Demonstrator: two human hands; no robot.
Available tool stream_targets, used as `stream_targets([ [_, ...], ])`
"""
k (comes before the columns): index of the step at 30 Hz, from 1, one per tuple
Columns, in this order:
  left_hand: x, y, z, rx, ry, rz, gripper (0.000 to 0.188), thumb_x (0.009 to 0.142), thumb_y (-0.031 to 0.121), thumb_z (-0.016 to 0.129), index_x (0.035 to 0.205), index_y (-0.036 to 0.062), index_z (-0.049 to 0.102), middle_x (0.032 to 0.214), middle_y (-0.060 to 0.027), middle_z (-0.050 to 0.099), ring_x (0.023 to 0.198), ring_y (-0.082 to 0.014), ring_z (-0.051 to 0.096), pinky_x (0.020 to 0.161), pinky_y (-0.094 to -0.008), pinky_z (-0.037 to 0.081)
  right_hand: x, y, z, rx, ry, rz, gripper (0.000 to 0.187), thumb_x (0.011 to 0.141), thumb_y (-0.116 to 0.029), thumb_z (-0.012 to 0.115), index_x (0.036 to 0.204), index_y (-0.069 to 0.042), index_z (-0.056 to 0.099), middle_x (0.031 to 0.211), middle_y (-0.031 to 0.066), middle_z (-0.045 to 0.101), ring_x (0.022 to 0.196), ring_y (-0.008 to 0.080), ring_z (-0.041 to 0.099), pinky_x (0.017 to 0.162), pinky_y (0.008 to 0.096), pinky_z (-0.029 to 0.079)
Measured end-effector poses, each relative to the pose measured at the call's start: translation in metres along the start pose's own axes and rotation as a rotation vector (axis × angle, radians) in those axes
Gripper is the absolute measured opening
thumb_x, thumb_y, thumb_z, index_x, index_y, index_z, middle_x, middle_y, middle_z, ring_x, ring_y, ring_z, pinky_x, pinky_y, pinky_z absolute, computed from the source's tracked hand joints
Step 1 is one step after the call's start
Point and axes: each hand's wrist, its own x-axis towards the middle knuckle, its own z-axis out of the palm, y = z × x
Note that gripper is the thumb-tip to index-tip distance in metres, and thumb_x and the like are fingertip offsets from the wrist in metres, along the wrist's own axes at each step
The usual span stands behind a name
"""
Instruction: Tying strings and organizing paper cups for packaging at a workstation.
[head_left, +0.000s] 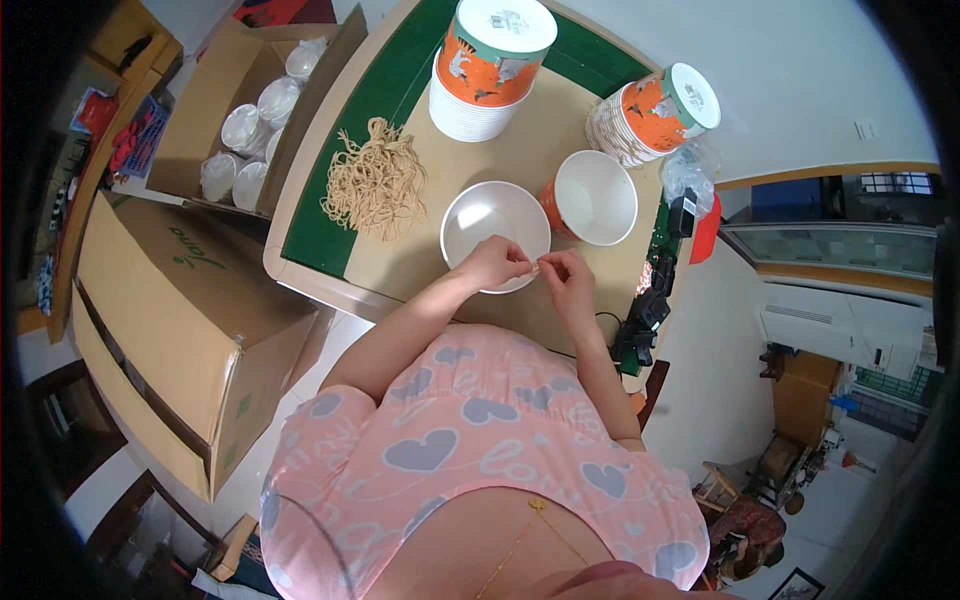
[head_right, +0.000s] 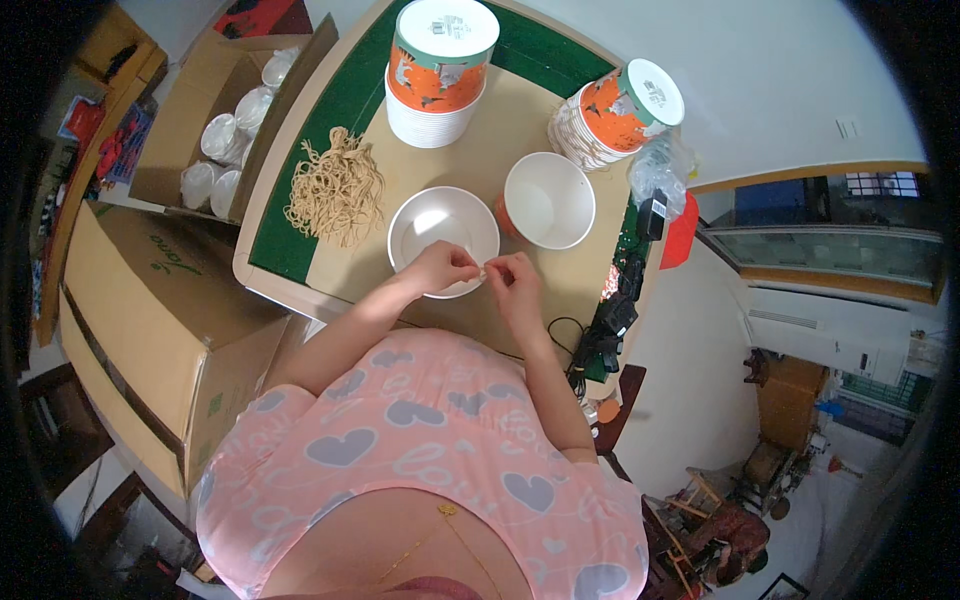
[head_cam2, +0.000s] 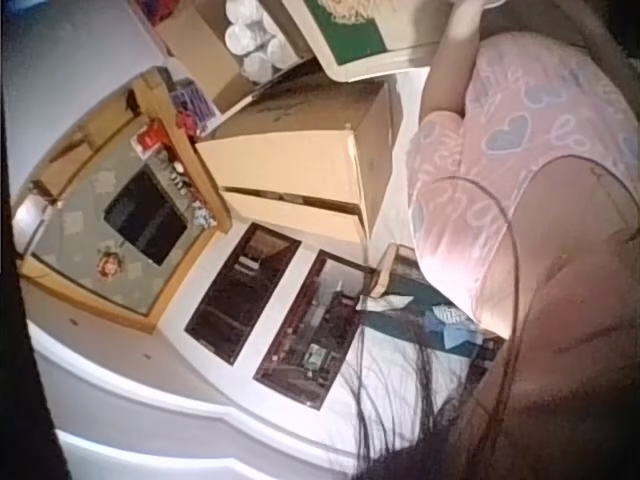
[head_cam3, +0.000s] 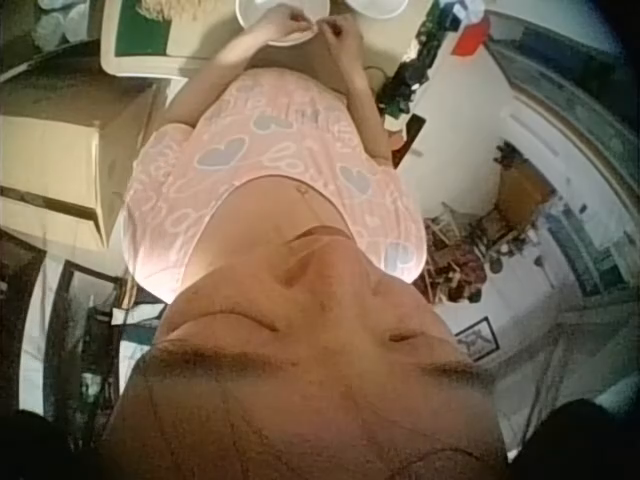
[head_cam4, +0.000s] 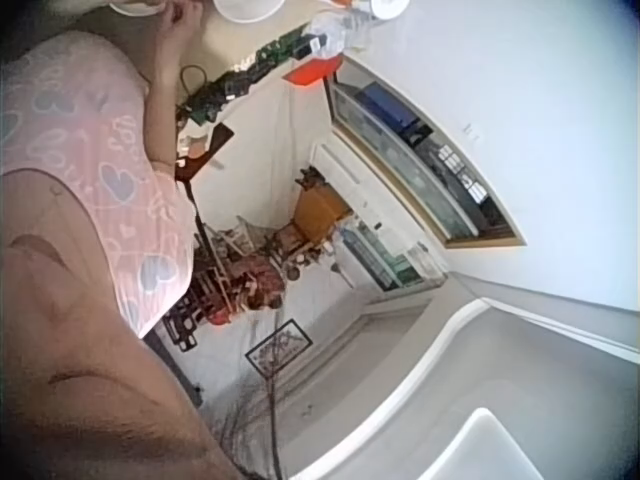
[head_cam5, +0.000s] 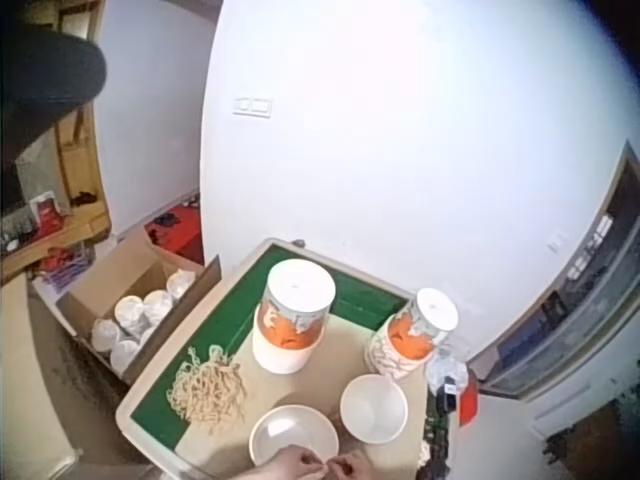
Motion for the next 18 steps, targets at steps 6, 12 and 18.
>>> stream_targets([
  [6, 0.006, -0.002, 0.008, -0.017, -0.05, -0.077, 0.026, 0.072, 0.026, 0.07, 0.08, 0.0005, 0.07, 0.068, -0.0115, 0.065, 0.061, -0.0168, 0.06, 0.059, -0.0303, 0.046, 0.001, -0.001, 0.001, 0.037, 0.032, -0.01, 0.004, 0.081, -0.003, 0.062, 0.085, -0.001, 0.063, 0.077, 0.0059, 0.052, 0.063, 0.0131, 0.052, 0.058, 0.025, 0.042],
  [12, 0.002, 0.017, -0.003, -0.258, -0.129, -0.298, 0.023, 0.077, 0.025, 0.065, 0.079, 0.0031, 0.07, 0.058, -0.0018, 0.052, 0.049, -0.0103, 0.046, 0.046, -0.0243, 0.036, -0.001, 0.012, 0.003, 0.172, 0.087, 0.061, 0.006, 0.084, -0.004, 0.061, 0.089, -0.001, 0.061, 0.081, 0.0037, 0.057, 0.067, 0.0097, 0.053, 0.06, 0.0233, 0.044],
  [18, 0.004, 0.006, 0.007, -0.37, -0.017, -0.01, 0.025, 0.081, 0.022, 0.066, 0.099, 0.004, 0.066, 0.058, 0.0011, 0.049, 0.054, -0.0066, 0.044, 0.05, -0.0214, 0.036, -0.004, 0.001, 0.001, 0.486, 0.065, 0.163, 0.013, 0.086, -0.003, 0.059, 0.099, -0.001, 0.057, 0.087, 0.0043, 0.062, 0.078, 0.0093, 0.059, 0.068, 0.0224, 0.048],
])
